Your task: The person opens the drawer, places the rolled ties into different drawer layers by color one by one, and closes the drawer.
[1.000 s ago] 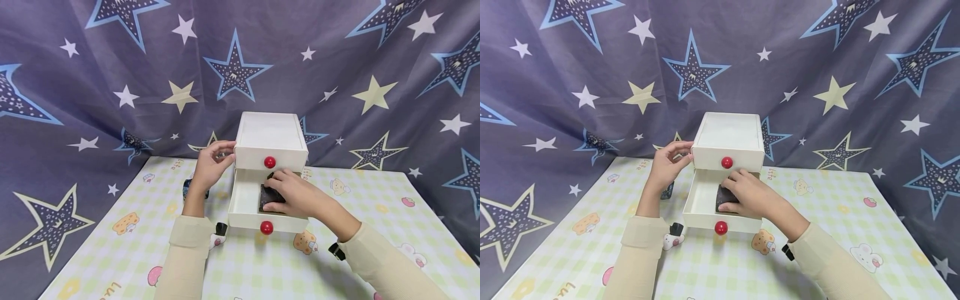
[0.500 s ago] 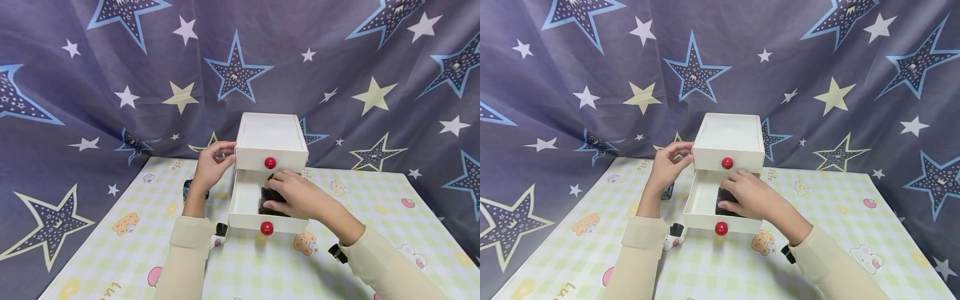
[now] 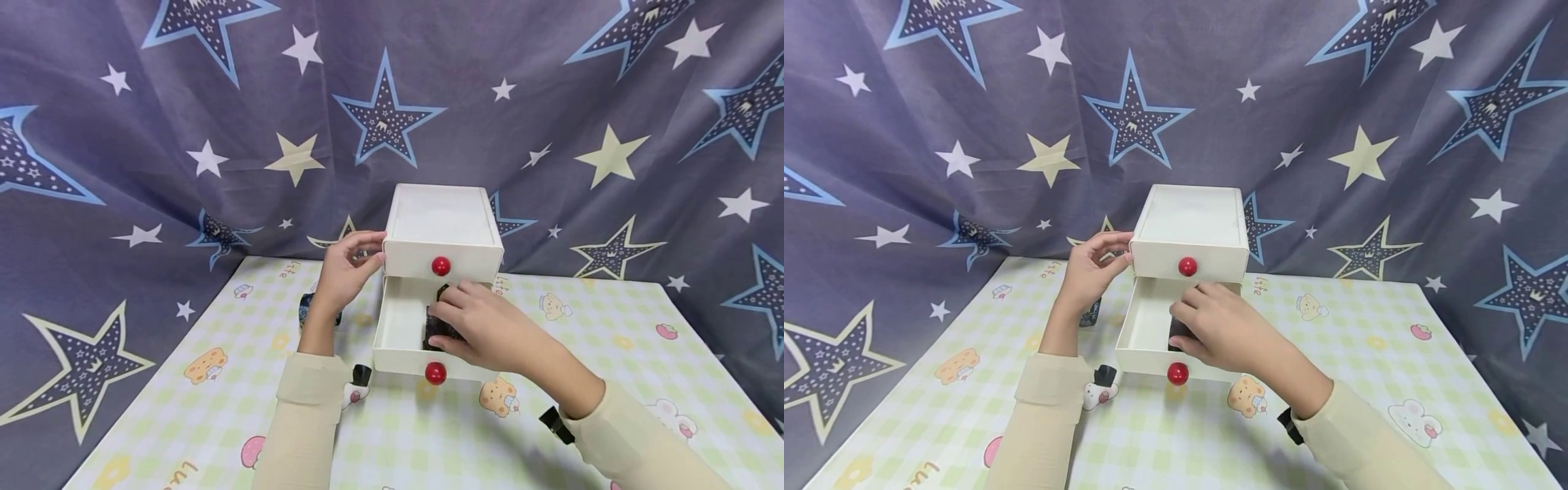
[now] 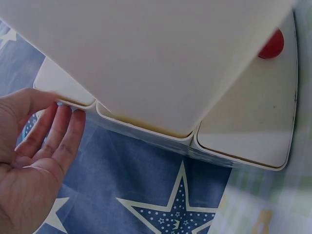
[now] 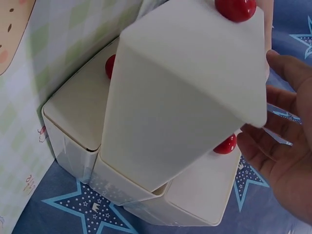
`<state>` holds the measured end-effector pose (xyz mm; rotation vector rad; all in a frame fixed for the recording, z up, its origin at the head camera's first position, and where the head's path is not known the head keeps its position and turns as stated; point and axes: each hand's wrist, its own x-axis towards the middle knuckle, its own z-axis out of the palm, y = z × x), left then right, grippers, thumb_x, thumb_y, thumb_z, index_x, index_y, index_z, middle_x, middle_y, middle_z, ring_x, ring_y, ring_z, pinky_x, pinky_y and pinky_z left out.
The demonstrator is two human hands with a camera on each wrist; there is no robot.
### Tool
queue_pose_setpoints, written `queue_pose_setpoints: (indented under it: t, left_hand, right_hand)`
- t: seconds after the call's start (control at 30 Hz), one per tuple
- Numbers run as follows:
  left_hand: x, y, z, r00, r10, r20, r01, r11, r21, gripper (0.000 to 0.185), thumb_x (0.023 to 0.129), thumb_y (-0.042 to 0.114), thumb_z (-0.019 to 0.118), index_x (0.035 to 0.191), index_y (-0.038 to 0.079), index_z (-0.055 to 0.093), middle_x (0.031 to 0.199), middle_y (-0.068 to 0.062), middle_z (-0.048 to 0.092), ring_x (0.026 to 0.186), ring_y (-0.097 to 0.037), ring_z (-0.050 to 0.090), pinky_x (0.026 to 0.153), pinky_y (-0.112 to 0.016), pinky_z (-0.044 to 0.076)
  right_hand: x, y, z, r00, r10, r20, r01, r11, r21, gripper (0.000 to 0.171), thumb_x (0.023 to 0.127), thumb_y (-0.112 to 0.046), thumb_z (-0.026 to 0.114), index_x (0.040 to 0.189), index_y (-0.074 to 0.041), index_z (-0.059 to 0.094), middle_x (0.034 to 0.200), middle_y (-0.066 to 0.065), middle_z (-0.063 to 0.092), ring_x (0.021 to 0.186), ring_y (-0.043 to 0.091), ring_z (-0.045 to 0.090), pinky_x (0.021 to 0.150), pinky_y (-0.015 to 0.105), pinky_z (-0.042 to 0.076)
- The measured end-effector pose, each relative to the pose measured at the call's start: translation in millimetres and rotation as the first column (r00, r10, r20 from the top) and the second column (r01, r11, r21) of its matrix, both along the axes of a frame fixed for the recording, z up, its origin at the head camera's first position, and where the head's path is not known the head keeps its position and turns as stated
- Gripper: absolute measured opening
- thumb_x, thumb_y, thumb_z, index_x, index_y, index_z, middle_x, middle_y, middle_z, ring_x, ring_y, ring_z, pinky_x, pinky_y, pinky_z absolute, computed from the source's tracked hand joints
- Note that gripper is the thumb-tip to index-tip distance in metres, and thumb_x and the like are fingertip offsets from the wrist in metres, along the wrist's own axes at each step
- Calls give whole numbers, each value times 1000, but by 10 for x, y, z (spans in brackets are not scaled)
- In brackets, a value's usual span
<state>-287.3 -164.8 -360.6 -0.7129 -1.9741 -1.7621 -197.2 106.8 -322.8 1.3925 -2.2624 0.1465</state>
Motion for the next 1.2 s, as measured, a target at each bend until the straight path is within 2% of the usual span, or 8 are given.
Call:
queue_pose_setpoints:
  t: [0.3, 0.57, 0.73, 0.87, 0.97, 1.0, 1.1, 1.2]
  left_hand:
    - [2, 3, 5, 1000, 0, 9, 0, 1000, 12, 35, 92, -3, 73, 126, -2, 69, 124, -18, 65, 105, -18, 66, 85, -26, 55]
    - [-9, 0, -13, 1000, 0, -6, 0, 1000, 4, 33, 92, -2, 73, 124, 1, 71, 121, -12, 67, 104, -19, 66, 85, -29, 56]
    - [-3, -3, -23, 1000, -2, -14, 2, 1000, 2, 32, 92, -2, 72, 124, 2, 71, 121, -12, 68, 105, -22, 66, 84, -29, 56]
    - [0, -8, -24, 1000, -1, -18, 1, 1000, 1, 33, 92, -2, 73, 124, 1, 71, 121, -12, 68, 105, -21, 67, 85, -29, 56]
    - [-7, -7, -25, 1000, -1, -16, 1, 1000, 3, 33, 92, -2, 73, 125, 1, 70, 122, -14, 67, 105, -20, 67, 85, -28, 56]
    - [-6, -6, -23, 1000, -1, -15, 1, 1000, 4, 33, 92, -2, 73, 125, 0, 70, 122, -15, 67, 105, -19, 67, 85, -28, 56]
    - [-6, 3, -16, 1000, 3, -5, -3, 1000, 2, 34, 92, -4, 72, 126, -1, 70, 123, -17, 67, 104, -17, 66, 85, -26, 55]
    - [12, 15, 4, 1000, 4, 1, -4, 1000, -2, 34, 92, -7, 70, 126, -4, 68, 123, -20, 66, 104, -17, 66, 84, -25, 55]
  right_hand:
    - [103, -15, -78, 993, 82, -86, -82, 997, 9, 31, 91, -31, 78, 110, -9, 67, 101, 3, 63, 87, 23, 53, 79, 37, 48]
    - [167, -22, -208, 978, 138, -154, -138, 990, 10, 35, 87, -30, 82, 111, -10, 67, 107, 3, 64, 97, 24, 57, 88, 38, 50]
    - [232, -25, -264, 972, 151, -179, -148, 989, 27, 36, 86, -32, 82, 112, -12, 68, 109, 2, 65, 100, 23, 58, 88, 38, 50]
    - [284, -42, -328, 954, 162, -252, -152, 987, 60, 23, 99, -31, 63, 111, -12, 68, 108, 2, 65, 99, 24, 58, 86, 37, 49]
    - [316, -50, -377, 933, 176, -314, -156, 984, 89, 26, 102, -31, 54, 111, -11, 66, 109, 4, 64, 98, 24, 58, 86, 37, 49]
    - [328, -49, -388, 928, 180, -327, -155, 983, 102, 25, 101, -31, 55, 111, -11, 66, 109, 4, 64, 99, 24, 58, 86, 36, 49]
    - [356, -45, -427, 916, 187, -354, -153, 981, 122, 26, 103, -30, 51, 112, -12, 67, 110, 4, 65, 100, 24, 58, 87, 36, 50]
    - [384, -44, -459, 912, 194, -360, -159, 979, 125, 32, 108, -26, 40, 112, -12, 69, 110, 4, 66, 101, 23, 60, 87, 36, 51]
